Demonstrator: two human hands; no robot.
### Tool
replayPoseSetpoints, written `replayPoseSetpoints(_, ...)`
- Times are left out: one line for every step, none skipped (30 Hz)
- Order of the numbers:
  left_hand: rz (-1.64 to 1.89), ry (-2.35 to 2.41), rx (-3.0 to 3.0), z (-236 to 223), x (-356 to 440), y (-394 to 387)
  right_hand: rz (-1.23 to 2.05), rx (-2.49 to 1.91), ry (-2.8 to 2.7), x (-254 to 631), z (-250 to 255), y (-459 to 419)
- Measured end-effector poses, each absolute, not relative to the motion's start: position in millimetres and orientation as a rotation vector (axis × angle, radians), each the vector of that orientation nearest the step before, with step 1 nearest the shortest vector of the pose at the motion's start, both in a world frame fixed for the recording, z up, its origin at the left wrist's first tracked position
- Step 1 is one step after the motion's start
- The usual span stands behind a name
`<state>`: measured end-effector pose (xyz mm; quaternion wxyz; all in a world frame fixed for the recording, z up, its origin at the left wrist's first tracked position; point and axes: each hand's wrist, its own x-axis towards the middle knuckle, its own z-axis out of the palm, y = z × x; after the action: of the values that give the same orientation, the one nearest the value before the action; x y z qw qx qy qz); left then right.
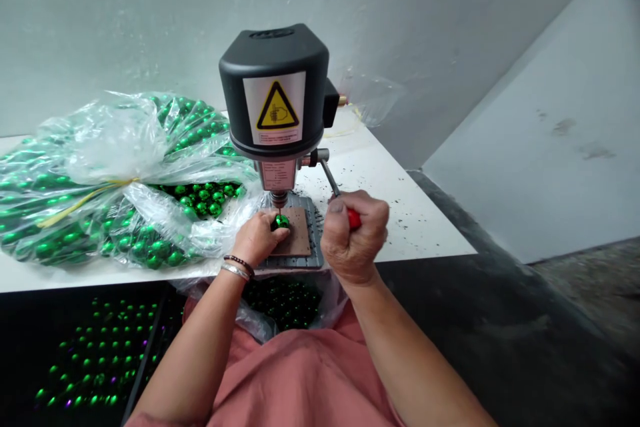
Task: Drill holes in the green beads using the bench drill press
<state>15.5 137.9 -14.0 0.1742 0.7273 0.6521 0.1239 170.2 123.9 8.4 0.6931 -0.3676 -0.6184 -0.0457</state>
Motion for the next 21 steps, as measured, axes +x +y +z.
replayPoseSetpoints(0.355, 1.841, 2.068, -15, 15, 138, -0.084, -0.805, -1.383, 170, 7, 124)
replayPoseSetpoints(0.357, 1.84, 2.074, -15, 15, 138, -0.073, -0.796, -1.378, 170, 9, 124)
replayPoseSetpoints(0.355, 1.847, 2.077, -16, 15, 139, -0.078, -0.797, -1.362, 169, 14, 125)
replayPoseSetpoints(0.354, 1.856, 2.081, -17, 15, 139, -0.089, -0.805, -1.334, 168, 23, 126)
replayPoseSetpoints(0.357, 1.866, 2.087, -18, 15, 139, -0.108, -0.829, -1.308, 168, 35, 128)
replayPoseSetpoints(0.366, 1.871, 2.092, -18, 15, 138, -0.159, -0.878, -1.27, 167, 50, 130)
replayPoseSetpoints(0.381, 1.872, 2.095, -18, 15, 136, -0.165, -0.937, -1.244, 167, 65, 132)
replayPoseSetpoints(0.403, 1.872, 2.092, -16, 14, 133, -0.127, -0.992, -1.26, 167, 80, 135)
replayPoseSetpoints(0.428, 1.869, 2.085, -14, 13, 129, -0.081, -1.02, -1.29, 167, 94, 138)
replayPoseSetpoints(0.451, 1.856, 2.077, -11, 11, 123, -0.043, -1.039, -1.308, 168, 104, 142)
replayPoseSetpoints(0.461, 1.82, 2.07, -6, 9, 116, 0.003, -1.063, -1.323, 169, 112, 145)
replayPoseSetpoints(0.453, 1.758, 2.071, -2, 6, 109, 0.04, -1.07, -1.337, 170, 116, 147)
replayPoseSetpoints(0.421, 1.662, 2.076, 3, 3, 101, 0.069, -1.07, -1.347, 171, 117, 150)
replayPoseSetpoints(0.358, 1.546, 2.075, 7, 0, 94, 0.089, -1.059, -1.355, 171, 116, 152)
replayPoseSetpoints(0.286, 1.45, 2.065, 11, -4, 88, 0.101, -1.035, -1.362, 172, 114, 153)
replayPoseSetpoints(0.214, 1.369, 2.045, 13, -6, 82, 0.11, -1.003, -1.366, 172, 111, 155)
replayPoseSetpoints(0.148, 1.316, 2.014, 15, -9, 78, 0.119, -0.969, -1.366, 172, 108, 155)
replayPoseSetpoints(0.092, 1.291, 1.978, 15, -11, 76, 0.13, -0.937, -1.362, 172, 106, 156)
replayPoseSetpoints(0.056, 1.284, 1.941, 14, -12, 74, 0.145, -0.914, -1.355, 172, 105, 156)
replayPoseSetpoints(0.049, 1.292, 1.901, 13, -13, 74, 0.161, -0.903, -1.345, 171, 105, 156)
replayPoseSetpoints(0.086, 1.322, 1.857, 11, -14, 75, 0.173, -0.904, -1.335, 171, 106, 155)
